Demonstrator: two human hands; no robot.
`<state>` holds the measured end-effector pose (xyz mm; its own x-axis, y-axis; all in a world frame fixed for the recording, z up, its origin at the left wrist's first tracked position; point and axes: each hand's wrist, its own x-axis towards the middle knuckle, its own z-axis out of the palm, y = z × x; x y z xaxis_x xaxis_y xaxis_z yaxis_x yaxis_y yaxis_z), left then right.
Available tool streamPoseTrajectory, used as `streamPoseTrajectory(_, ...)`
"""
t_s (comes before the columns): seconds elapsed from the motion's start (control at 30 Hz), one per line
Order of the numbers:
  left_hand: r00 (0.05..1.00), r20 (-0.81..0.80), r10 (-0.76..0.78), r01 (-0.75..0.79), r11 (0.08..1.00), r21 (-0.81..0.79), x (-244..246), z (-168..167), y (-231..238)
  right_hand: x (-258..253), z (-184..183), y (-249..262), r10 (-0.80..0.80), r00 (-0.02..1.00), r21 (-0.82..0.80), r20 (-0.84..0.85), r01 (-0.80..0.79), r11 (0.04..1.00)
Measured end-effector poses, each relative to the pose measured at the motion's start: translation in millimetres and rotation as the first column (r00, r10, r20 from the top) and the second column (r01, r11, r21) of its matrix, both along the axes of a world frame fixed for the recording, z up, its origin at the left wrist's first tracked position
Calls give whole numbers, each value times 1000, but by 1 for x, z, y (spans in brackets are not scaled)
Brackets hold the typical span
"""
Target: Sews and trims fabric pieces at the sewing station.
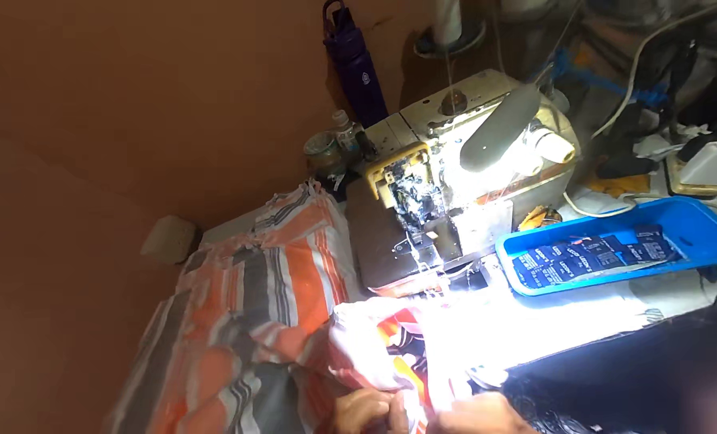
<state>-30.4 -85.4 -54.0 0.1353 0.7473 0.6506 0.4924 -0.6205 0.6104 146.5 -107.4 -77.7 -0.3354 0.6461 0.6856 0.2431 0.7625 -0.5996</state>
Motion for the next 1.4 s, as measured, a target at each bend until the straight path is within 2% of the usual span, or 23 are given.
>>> streamPoseTrajectory(0.1,994,89,69,-63,996,-67,-5,-14,-11,2,-1,7,-62,998,78,33,60,995)
streamPoseTrajectory(0.17,984,107,141,-134,988,-72,-8,-15,-15,1,-2,5,-33,999,75,35,30,997)
streamPoseTrajectory(0.23,987,71,146,-141,988,-67,-6,-7,-18,1,0,-3,8,1000,42,30,-9,999)
streamPoseTrajectory(0.33,992,-68,107,-110,993,-36,5,6,-13,0,0,-14,10,995,13,102,-12,1000)
streamPoseTrajectory(0.37,974,-162,157,-164,986,-29,10,9,-10,-1,-1,-15,9,993,11,116,-10,1000)
streamPoseTrajectory(0.43,880,-374,293,-322,947,-16,19,11,-3,-2,-3,-15,13,993,2,121,-13,1000)
streamPoseTrajectory(0.47,855,-416,310,-365,930,-56,19,10,-1,-2,-3,-14,17,992,0,123,-17,1000)
streamPoseTrajectory(0.53,876,-353,329,-397,907,-140,11,5,-1,-2,0,-12,20,992,1,123,-21,1000)
streamPoseTrajectory(0.63,965,-23,262,-260,936,-235,-13,-1,-9,-5,0,-5,13,994,51,111,-19,999)
streamPoseTrajectory(0.7,964,164,211,-174,961,-213,-23,-4,-15,-11,-1,4,-5,996,106,86,-4,994)
streamPoseTrajectory(0.77,949,255,185,-136,971,-196,-26,-2,-21,-19,0,15,-24,999,133,36,19,991)
streamPoseTrajectory(0.9,946,289,150,-97,977,-190,-28,-1,-27,-34,5,37,-46,998,114,-47,51,992)
streamPoseTrajectory(1.03,941,326,90,-26,980,-196,-33,-5,-26,-44,1,49,-33,998,61,-53,36,997)
streamPoseTrajectory(1.2,956,285,64,-21,988,-153,-36,-8,-23,-44,-5,55,12,998,-16,-62,-13,1000)
streamPoseTrajectory(1.4,960,271,74,-39,991,-131,-43,-12,-16,-45,-6,52,-3,997,-15,-72,2,1000)
